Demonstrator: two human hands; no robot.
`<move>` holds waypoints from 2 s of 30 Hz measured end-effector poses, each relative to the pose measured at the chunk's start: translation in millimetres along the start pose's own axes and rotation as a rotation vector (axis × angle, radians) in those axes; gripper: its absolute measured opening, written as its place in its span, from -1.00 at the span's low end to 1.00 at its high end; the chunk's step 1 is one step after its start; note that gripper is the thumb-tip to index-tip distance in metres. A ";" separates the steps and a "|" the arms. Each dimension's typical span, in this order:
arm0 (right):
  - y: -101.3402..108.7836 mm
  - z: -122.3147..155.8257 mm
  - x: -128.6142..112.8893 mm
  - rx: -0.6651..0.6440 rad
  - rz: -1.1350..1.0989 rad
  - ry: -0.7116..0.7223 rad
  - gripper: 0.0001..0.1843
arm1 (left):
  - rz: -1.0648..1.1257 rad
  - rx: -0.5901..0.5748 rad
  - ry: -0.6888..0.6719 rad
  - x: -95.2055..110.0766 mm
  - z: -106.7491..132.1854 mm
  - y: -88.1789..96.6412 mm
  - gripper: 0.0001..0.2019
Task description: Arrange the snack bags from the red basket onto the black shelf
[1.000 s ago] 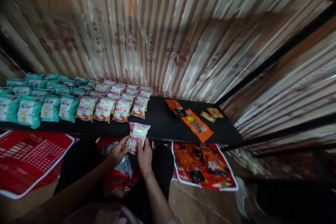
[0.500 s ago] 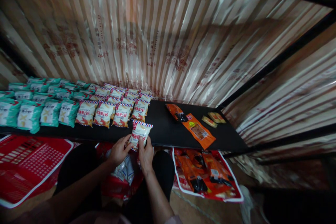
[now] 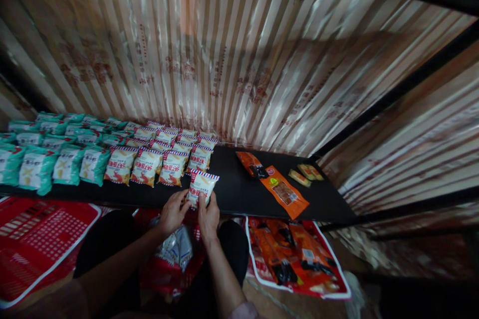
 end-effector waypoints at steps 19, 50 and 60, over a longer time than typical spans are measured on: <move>-11.6 -21.8 -0.7 0.057 0.067 -0.039 -0.35 | 0.026 0.135 -0.074 -2.8 0.5 -12.1 -0.63; -36.2 -52.1 -8.3 0.122 0.149 0.208 -0.45 | -0.357 0.181 -0.325 -4.8 0.9 -9.1 -0.52; -37.9 -61.0 -5.5 0.158 0.225 0.228 -0.30 | -0.360 0.168 -0.342 -6.6 0.3 -8.8 -0.51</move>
Point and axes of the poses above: each hand's wrist, its own z-axis away from the middle knuckle, its own y-axis out of the back of the hand, x = y × z, the point moved 6 cm from there along -z, towards the middle knuckle
